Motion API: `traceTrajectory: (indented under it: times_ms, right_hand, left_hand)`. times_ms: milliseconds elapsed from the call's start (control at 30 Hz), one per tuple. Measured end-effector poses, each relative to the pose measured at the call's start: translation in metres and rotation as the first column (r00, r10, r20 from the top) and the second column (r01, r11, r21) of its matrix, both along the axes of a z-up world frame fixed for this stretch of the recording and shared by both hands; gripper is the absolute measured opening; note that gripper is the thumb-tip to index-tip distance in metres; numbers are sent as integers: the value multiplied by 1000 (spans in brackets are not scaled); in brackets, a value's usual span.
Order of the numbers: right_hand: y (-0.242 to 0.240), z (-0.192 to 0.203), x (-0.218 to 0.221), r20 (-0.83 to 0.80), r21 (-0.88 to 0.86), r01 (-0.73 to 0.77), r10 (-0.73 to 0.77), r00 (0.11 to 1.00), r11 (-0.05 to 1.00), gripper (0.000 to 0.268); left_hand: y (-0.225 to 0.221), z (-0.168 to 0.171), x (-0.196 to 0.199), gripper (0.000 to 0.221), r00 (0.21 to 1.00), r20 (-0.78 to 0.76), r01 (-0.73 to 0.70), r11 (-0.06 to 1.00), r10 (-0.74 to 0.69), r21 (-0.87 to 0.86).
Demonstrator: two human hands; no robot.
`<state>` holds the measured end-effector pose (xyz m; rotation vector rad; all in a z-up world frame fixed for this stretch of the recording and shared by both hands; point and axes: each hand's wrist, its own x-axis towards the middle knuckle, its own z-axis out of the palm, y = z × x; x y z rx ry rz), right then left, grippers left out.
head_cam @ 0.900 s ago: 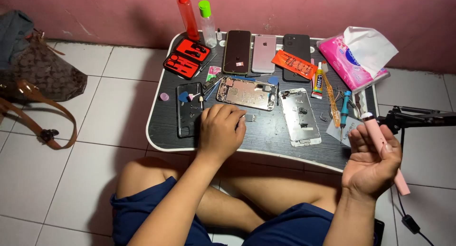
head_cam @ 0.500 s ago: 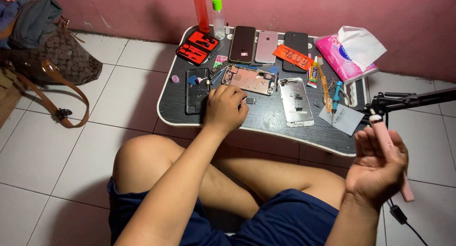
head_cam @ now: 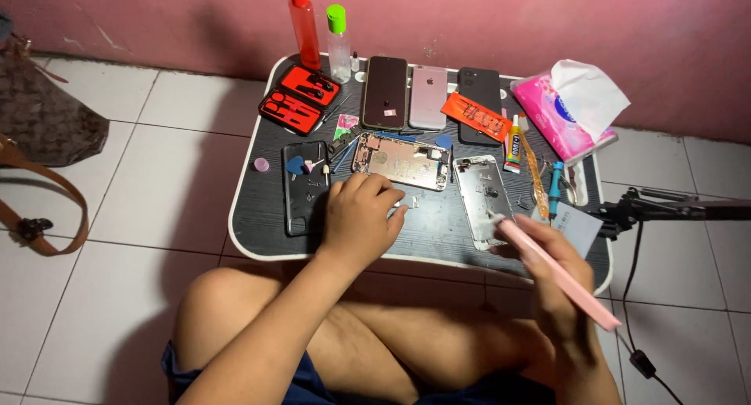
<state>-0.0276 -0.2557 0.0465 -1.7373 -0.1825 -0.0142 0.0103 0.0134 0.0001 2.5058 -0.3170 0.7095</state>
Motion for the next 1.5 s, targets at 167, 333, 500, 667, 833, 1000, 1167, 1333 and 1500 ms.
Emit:
traceTrajectory:
  times_ms: [167,333,500,667,833,1000,1167,1333,1500]
  right_hand:
    - [78,-6,49,156,-270,1,43,987,963,30]
    - [87,-38,63,257,-496,45,98,962,867,30]
    - [83,-36,59,433,-556,71,216,875,828,11]
    - [78,-43,58,451,-510,31,237,861,860,11]
    - [77,-43,58,478,-508,45,239,845,860,13]
    - [79,-40,57,514,-511,58,251,820,858,15]
    - [80,-37,58,510,-480,46,236,827,876,14]
    - [82,-32,58,519,-476,42,242,820,879,15]
    - [82,-32,58,523,-468,40,240,818,883,13]
  left_hand:
    - [19,-5,17,14,990,-95,105,994,-102,24]
    - [24,-4,19,15,988,-92,127,992,-124,21]
    - [26,-4,20,14,984,-100,149,989,-150,-17]
    - [25,-5,20,15,983,-110,148,989,-148,-8]
    - [25,-4,20,16,980,-108,168,986,-169,-18]
    - [25,-7,21,17,980,-106,166,986,-167,-13]
    - [25,-11,20,17,980,-109,168,986,-168,-11]
    - [25,-12,20,15,981,-108,162,987,-163,-12]
    - [24,-10,20,15,980,-121,161,987,-161,-13]
